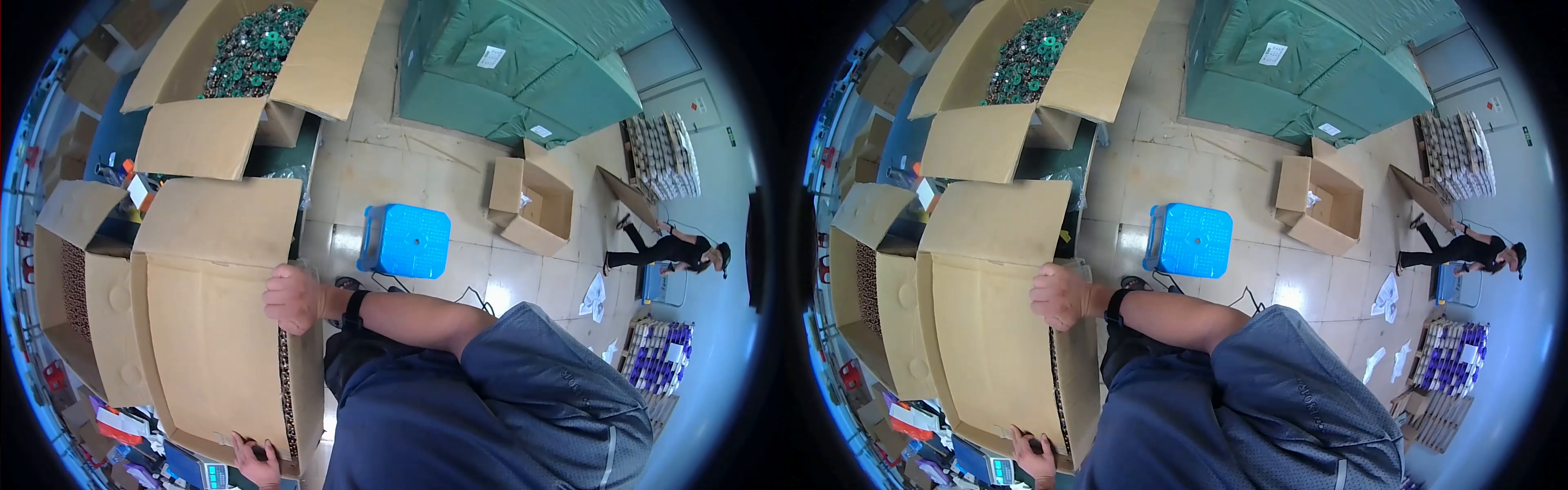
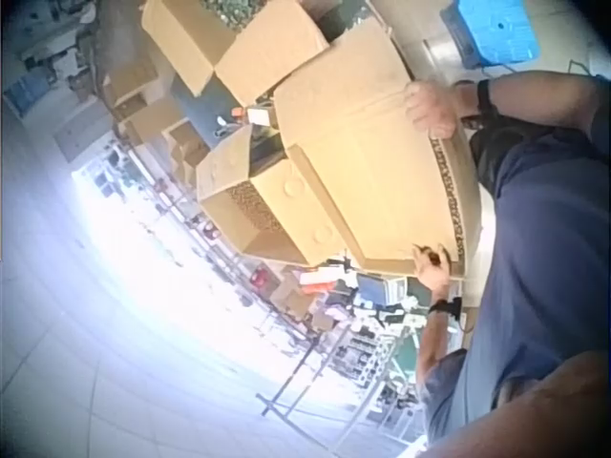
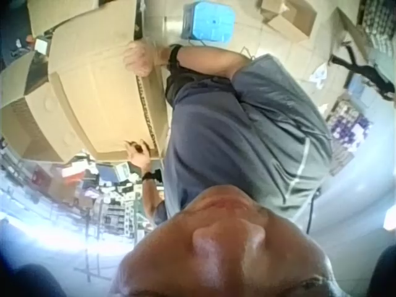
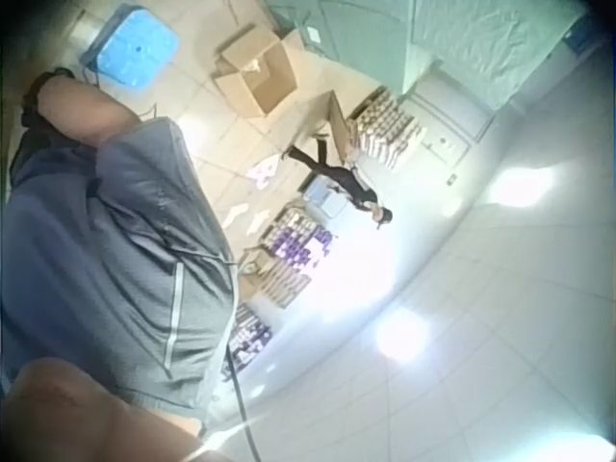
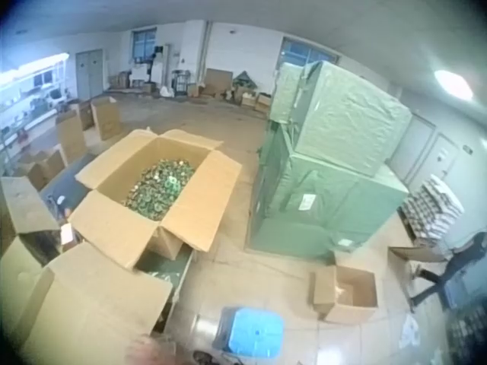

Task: Preparing and folding large cardboard boxes for shipping in a warehouse setting.

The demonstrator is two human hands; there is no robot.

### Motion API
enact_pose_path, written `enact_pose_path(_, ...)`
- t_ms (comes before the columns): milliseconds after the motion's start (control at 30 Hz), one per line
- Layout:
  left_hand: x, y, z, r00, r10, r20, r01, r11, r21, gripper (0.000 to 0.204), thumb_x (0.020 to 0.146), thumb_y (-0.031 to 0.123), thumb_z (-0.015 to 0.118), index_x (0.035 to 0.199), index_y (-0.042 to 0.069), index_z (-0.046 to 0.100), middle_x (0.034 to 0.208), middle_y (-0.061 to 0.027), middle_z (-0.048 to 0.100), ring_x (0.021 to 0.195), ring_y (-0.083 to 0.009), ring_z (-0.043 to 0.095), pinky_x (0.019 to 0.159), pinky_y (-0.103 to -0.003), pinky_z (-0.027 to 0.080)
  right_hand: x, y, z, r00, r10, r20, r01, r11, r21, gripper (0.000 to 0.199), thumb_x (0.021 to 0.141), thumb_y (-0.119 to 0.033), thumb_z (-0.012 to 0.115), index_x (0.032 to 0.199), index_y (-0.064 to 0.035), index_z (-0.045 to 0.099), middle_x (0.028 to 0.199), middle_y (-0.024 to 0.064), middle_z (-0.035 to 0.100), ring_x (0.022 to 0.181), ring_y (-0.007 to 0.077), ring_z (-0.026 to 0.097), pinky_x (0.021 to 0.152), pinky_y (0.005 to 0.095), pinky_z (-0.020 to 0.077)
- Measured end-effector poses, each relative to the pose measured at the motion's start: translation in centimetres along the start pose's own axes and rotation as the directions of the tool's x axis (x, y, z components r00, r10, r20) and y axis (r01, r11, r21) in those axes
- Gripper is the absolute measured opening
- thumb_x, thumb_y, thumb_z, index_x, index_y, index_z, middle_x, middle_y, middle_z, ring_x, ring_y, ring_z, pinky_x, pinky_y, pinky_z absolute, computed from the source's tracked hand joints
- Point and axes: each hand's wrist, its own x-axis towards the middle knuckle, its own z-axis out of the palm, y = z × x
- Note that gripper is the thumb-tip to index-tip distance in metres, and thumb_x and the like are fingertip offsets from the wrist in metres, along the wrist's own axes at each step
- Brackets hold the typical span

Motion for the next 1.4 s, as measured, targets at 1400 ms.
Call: enact_pose_path(1400, -0.2, -2.4, 0.0, 0.986, -0.05, -0.159, 0.039, 0.997, -0.072, 0.032, 0.078, 0.037, 0.076, 0.087, 0.007, 0.065, 0.143, -0.0216, 0.055, 0.131, -0.0357, 0.054, 0.097, -0.047, 0.046, 1.0, -0.7, 0.8, 0.987, 0.034, 0.16, -0.016, 0.994, -0.112, 0.005, 0.061, -0.014, 0.056, 0.062, -0.01, 0.054, 0.062, 0.0058, 0.045, 0.058, 0.026, 0.043, 0.069, 0.0402, 0.0355)
